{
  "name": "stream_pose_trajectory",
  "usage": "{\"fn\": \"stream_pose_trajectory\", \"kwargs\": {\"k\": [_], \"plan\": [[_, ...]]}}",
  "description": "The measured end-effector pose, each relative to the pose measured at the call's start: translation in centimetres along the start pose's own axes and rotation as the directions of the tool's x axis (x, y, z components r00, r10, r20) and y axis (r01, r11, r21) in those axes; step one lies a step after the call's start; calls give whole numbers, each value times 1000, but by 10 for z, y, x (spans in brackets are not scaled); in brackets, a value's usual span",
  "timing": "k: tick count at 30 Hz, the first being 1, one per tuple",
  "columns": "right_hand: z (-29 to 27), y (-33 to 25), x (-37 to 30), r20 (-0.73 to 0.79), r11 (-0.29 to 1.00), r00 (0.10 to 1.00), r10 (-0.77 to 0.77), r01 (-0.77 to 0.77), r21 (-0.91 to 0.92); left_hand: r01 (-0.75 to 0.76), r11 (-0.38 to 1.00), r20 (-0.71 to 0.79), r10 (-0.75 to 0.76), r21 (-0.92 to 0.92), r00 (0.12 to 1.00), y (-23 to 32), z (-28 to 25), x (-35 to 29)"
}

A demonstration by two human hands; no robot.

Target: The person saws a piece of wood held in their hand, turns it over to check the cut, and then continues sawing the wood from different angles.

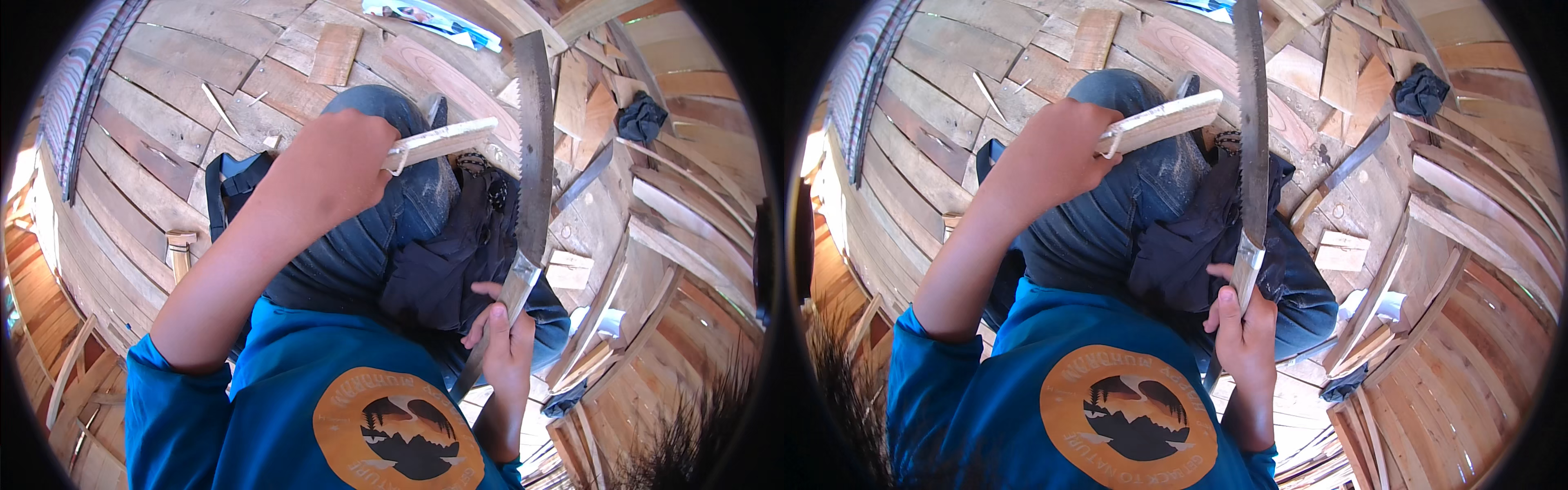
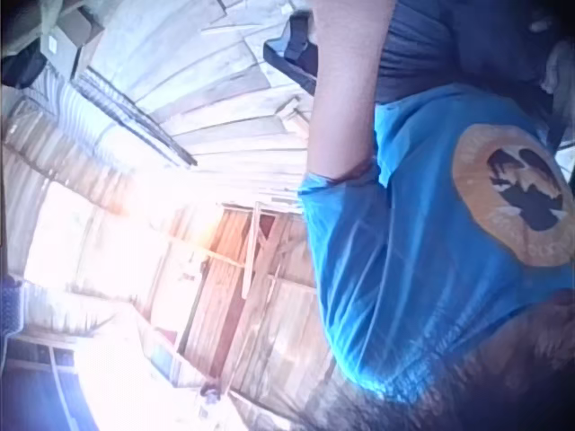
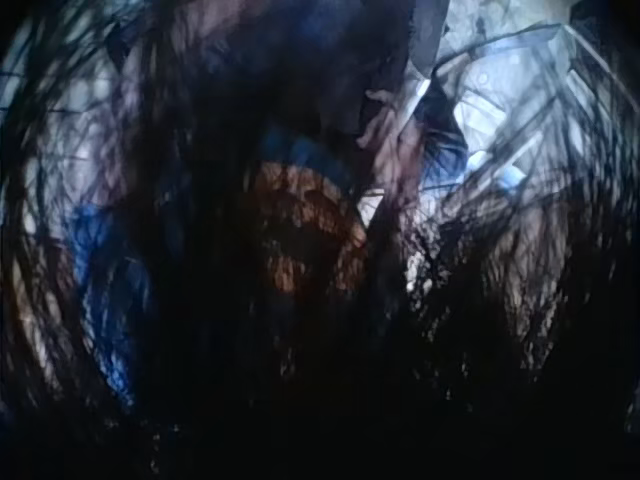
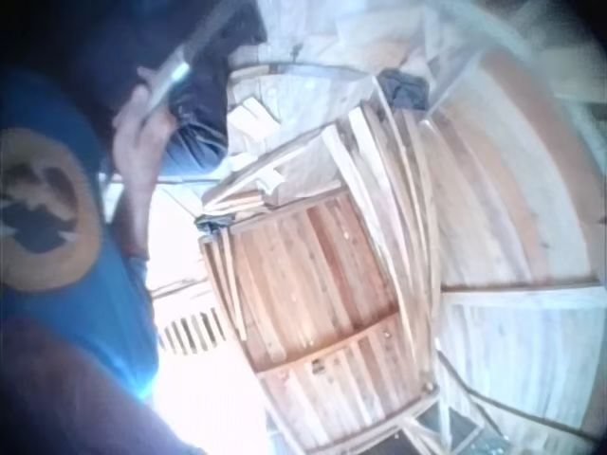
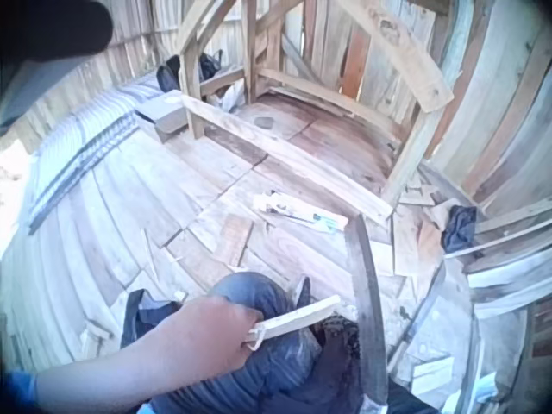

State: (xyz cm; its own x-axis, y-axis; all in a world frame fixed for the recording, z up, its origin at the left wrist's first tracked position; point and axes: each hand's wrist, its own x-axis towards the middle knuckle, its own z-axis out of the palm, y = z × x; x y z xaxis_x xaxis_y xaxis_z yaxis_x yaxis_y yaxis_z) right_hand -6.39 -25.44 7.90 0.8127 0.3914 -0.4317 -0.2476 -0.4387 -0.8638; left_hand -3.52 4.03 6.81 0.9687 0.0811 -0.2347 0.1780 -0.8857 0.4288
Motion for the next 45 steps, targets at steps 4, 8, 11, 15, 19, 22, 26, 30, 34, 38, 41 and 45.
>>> {"fn": "stream_pose_trajectory", "kwargs": {"k": [4, 8, 11, 15, 19, 22, 26, 30, 34, 38, 41, 45], "plan": [[11, -8, 5, -86, 997, 994, -73, 72, -8, -5, 999, 26, 5, 33, 1000, 2, -1, 3], [13, -27, 11, -178, 992, 978, -106, 117, 53, 3, 999, 13, -3, 37, 1000, 2, 1, -1], [-1, -17, 4, -152, 981, 985, -86, 110, 160, 22, 1000, 38, -22, 14, 999, -2, -1, -1], [-15, -16, -20, -50, 988, 998, 30, -37, -151, -4, 1000, 31, 4, 8, 1000, -5, -1, 2], [-15, -23, -39, -134, 954, 968, 214, -237, -182, 31, 998, 75, -27, -46, 997, 4, -7, 0], [-8, -25, -37, -110, 960, 991, 70, -97, -262, 43, 999, 59, -43, -3, 997, 4, -5, -2], [-5, -36, -39, -122, 962, 982, 148, -171, -214, 11, 999, 77, -8, -41, 997, 1, -5, 0], [-3, -43, -34, -113, 936, 978, 176, -202, -289, -11, 999, 9, 12, -51, 1000, 1, -3, -2], [-6, -45, -30, -92, 899, 955, 280, -295, -323, -34, 998, -25, 32, -47, 999, -3, 1, -2], [-3, -41, -23, -25, 895, 961, 277, -267, -357, -178, 981, -126, 167, -83, 978, -14, 9, -3], [1, -32, -11, 1, 909, 968, 249, -234, -347, -147, 988, -77, 143, -47, 987, -7, 6, -4], [9, -28, 17, 4, 934, 985, 170, -160, -318, -169, 985, -47, 170, 21, 984, 2, 5, -11]]}}
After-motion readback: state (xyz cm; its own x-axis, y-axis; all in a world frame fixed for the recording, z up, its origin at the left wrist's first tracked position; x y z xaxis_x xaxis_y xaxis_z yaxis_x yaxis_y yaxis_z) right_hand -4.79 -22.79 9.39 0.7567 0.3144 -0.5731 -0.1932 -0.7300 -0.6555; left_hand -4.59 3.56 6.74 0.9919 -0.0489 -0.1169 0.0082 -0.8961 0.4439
